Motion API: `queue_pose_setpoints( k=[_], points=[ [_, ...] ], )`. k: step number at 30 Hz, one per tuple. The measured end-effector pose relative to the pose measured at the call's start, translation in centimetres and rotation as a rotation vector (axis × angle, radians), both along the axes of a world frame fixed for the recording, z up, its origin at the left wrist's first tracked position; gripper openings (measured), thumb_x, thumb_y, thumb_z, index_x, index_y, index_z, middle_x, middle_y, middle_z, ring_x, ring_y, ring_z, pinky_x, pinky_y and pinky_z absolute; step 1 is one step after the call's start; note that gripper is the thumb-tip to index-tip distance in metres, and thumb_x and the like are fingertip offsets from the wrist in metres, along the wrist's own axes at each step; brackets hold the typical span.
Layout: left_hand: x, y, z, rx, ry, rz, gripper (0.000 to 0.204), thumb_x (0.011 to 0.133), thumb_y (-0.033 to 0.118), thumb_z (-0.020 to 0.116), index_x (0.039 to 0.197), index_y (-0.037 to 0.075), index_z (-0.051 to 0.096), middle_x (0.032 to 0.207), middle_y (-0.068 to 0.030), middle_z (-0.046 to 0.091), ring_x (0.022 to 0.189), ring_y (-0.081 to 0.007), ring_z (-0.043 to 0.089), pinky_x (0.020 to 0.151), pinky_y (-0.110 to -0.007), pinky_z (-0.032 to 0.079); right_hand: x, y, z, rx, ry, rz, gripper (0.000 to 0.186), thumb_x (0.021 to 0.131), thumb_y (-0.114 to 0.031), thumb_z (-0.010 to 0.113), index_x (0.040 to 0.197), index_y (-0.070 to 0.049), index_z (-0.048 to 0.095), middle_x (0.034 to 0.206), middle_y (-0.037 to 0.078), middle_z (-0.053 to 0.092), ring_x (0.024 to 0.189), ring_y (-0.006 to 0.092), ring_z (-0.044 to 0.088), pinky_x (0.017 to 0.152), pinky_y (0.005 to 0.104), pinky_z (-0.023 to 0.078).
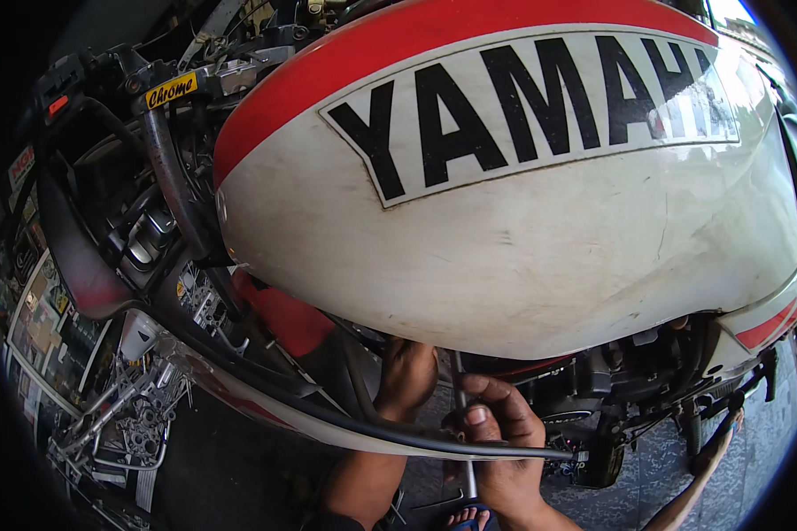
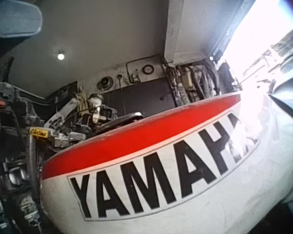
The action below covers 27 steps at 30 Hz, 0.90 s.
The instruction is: The person disassembles parts of a motorcycle using a socket wrench and an impact wrench, wipes their hands with a cloth, and then fastens bolts onto the motorcycle using a hex wrench and a socket wrench.
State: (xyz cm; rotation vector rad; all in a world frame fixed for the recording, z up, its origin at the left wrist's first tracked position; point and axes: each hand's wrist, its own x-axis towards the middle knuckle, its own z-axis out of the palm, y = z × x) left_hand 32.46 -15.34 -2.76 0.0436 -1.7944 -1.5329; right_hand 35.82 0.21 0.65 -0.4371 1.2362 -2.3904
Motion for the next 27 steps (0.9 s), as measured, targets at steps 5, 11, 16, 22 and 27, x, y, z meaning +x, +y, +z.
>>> queue_pose_setpoints(
  k=[5,11,16,22,27],
  points=[
    [-1.2,-0.3,-1.9,0.224,0.176,-0.034,0.021,0.097,0.012,0.048,0.105,-0.003,0.061,0.098,-0.0102,0.062,0.093,-0.021,0.056,0.085,-0.035,0.042,-1.5,1.5,-2.5,-0.087,0.297,-0.008,0.041,0.099,-0.021,0.051,0.13,0.006,0.047,0.087,0.017,0.065,0.068,0.0164,0.063,0.063,0.0286,0.053],
    [-1.6,0.1,-1.9,-0.076,0.085,0.143,0.026,0.081,-0.003,0.056,0.106,-0.002,0.061,0.106,-0.0203,0.06,0.101,-0.0391,0.055,0.091,-0.045,0.041,-2.7,2.0,-1.4,0.206,0.859,-0.234,0.059,0.075,0.012,0.06,0.132,0.004,0.05,0.103,0.019,0.065,0.087,0.0252,0.068,0.072,0.0296,0.054],
    [-1.9,-1.8,-4.3,-1.083,-0.011,0.566,0.036,0.076,-0.007,0.052,0.112,-0.004,0.057,0.109,-0.0248,0.058,0.102,-0.0454,0.052,0.092,-0.049,0.041,-4.0,2.6,0.3,0.295,0.935,-0.461,0.034,0.078,0.008,0.062,0.112,0.004,0.061,0.088,0.017,0.068,0.073,0.0234,0.068,0.065,0.0304,0.055],
    [-1.2,-1.1,-2.4,-0.729,0.014,0.318,0.041,0.077,-0.01,0.046,0.116,-0.005,0.055,0.114,-0.0266,0.056,0.107,-0.0467,0.05,0.094,-0.05,0.04,-3.2,2.7,0.7,0.335,0.953,-0.508,0.028,0.077,0.004,0.065,0.106,0.004,0.062,0.086,0.018,0.068,0.073,0.0262,0.069,0.064,0.0314,0.055],
    [-2.2,-0.4,-3.5,-0.545,0.081,0.306,0.037,0.083,-0.006,0.046,0.119,-0.004,0.054,0.113,-0.0254,0.056,0.105,-0.0445,0.051,0.095,-0.049,0.038,-2.5,0.7,-2.1,0.353,1.083,-0.561,0.03,0.079,0.002,0.063,0.108,0.007,0.059,0.081,0.017,0.066,0.069,0.0269,0.068,0.062,0.0318,0.054]
  ],
)
